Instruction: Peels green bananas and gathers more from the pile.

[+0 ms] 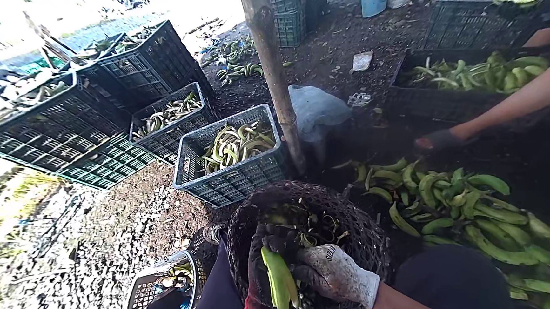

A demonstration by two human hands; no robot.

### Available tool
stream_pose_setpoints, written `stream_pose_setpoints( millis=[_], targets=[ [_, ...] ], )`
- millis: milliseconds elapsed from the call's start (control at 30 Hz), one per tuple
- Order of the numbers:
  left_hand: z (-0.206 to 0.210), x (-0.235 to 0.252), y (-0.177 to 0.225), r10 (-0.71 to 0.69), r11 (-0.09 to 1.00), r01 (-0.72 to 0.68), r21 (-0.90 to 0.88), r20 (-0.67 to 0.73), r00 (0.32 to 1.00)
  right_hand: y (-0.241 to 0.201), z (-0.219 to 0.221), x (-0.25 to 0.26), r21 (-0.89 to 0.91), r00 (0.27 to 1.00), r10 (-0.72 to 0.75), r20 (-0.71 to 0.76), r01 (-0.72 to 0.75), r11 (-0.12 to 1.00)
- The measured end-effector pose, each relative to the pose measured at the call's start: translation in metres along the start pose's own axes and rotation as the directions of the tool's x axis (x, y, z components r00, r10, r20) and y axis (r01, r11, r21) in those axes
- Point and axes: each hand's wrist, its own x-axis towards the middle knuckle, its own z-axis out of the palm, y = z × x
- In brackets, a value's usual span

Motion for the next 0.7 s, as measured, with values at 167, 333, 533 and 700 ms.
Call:
stream_pose_setpoints(
  millis=[167,333,533,700],
  targets=[
    [0.006,-0.002,-0.009,0.016,0.967,-0.016,0.255,0.004,1.0,0.008,0.001,0.006,0.086,0.989,0.143,0.044,-0.146,0.985],
    [-0.018,0.007,0.001,-0.018,0.801,0.043,0.597,-0.047,0.999,-0.001,-0.019,0.014,-0.025,0.911,0.323,0.255,-0.328,0.944],
    [-0.014,-0.018,-0.009,0.056,0.264,0.265,0.927,-0.289,0.956,0.009,-0.02,0.016,-0.326,0.937,0.309,0.162,-0.245,0.913],
    [0.014,-0.032,-0.033,-0.155,0.191,0.424,0.885,-0.399,0.904,0.058,-0.08,0.018,-0.306,0.844,0.535,0.021,-0.504,0.807]
  ],
)
